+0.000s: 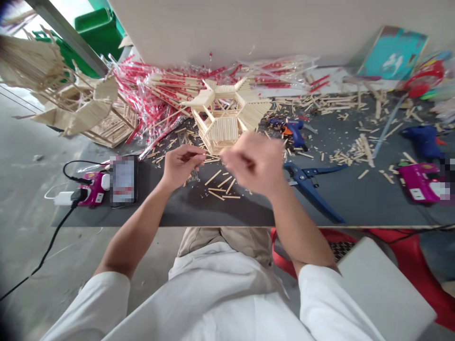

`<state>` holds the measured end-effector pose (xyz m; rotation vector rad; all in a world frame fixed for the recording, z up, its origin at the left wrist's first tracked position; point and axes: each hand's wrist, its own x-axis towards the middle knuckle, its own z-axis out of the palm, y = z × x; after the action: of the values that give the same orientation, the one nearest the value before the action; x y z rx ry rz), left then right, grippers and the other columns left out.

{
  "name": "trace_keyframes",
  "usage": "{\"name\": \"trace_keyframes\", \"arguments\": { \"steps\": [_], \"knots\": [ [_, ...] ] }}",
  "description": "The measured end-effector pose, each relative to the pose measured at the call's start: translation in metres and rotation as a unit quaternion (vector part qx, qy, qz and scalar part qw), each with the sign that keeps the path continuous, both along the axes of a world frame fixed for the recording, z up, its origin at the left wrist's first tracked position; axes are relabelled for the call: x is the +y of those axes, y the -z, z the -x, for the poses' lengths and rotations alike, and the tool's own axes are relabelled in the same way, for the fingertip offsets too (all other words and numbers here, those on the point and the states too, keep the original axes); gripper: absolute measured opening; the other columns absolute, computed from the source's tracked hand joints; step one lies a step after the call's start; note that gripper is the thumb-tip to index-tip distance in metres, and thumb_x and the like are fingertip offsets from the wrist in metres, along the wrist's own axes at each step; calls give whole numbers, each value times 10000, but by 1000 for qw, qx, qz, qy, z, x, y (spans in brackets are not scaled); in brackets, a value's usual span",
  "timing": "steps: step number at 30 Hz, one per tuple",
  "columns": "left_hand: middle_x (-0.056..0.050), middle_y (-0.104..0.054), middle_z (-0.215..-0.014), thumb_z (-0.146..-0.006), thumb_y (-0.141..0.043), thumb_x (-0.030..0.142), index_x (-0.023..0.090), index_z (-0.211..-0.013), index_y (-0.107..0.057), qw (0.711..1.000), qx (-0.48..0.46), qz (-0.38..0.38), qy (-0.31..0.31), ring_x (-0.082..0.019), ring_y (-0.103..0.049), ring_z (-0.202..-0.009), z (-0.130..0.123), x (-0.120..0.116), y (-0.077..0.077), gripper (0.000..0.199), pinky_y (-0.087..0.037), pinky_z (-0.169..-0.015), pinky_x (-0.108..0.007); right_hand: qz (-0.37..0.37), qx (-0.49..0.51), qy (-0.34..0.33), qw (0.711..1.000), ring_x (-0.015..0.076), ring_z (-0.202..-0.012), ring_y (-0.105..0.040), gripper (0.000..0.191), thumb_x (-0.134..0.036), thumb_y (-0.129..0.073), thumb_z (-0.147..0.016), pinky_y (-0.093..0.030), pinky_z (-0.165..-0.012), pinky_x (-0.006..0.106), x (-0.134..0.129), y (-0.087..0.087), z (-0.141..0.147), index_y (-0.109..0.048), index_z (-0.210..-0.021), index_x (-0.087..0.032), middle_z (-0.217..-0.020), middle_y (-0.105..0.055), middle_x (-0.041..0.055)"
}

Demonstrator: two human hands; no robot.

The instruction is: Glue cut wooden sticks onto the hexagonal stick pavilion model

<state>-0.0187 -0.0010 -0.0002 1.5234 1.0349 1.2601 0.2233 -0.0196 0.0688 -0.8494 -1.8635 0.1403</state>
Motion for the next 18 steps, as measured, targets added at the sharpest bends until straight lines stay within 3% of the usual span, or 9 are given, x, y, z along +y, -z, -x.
{"name": "trace_keyframes", "arguments": {
  "steps": [1, 3, 7, 10, 15, 18],
  "knots": [
    [-4, -735, -748, -866, -823, 345, 196, -958, -800, 1000, 5, -7, -5, -116, -692, -637, 3, 2, 0, 177, -546, -529, -212, 39, -28, -71, 996, 105, -600, -521, 377, -460, -594, -1055, -408, -606, 298, -7, 3, 11, -626, -757, -232, -698, -600, -19],
    [5, -734, -746, -860, -826, 331, 201, -948, -788, 999, 23, -21, -14, -107, -676, -619, 7, 4, 0, 162, -541, -532, -211, 87, -37, -120, 988, 102, -616, -527, 269, -390, -623, -1050, -430, -632, 294, -13, 15, 30, -647, -838, -227, -737, -617, -20],
    [-4, -749, -814, -917, -755, 310, 207, -976, -757, 996, 79, -47, -10, -102, -674, -637, 9, 4, 1, 118, -546, -560, -214, 219, 31, -134, 966, 119, -626, -529, 254, -452, -610, -1054, -427, -630, 306, 1, 50, 48, -590, -929, -232, -745, -591, -23],
    [-14, -749, -880, -972, -683, 295, 213, -999, -747, 989, 121, -86, 8, -103, -686, -675, 9, 2, 1, 107, -556, -590, -217, 290, 96, -141, 942, 141, -648, -554, 287, -522, -607, -1043, -430, -609, 320, 9, 66, 52, -539, -965, -255, -781, -604, -9],
    [-34, -761, -960, -1017, -593, 242, 216, -986, -740, 963, 187, -194, 7, -126, -718, -796, 11, -1, -4, 152, -594, -722, -251, 365, 169, -192, 895, 118, -528, -554, 304, -561, -615, -1036, -440, -529, 309, 11, 68, 51, -528, -982, -275, -698, -590, -49],
    [-32, -775, -987, -987, -570, 154, 215, -1002, -737, 950, 215, -224, -11, -136, -730, -868, 12, -1, -4, 179, -596, -790, -258, 367, 148, -194, 898, 119, -560, -613, 307, -547, -634, -1028, -492, -555, 304, 12, 65, 48, -555, -973, -255, -709, -616, -42]
  ]
}}
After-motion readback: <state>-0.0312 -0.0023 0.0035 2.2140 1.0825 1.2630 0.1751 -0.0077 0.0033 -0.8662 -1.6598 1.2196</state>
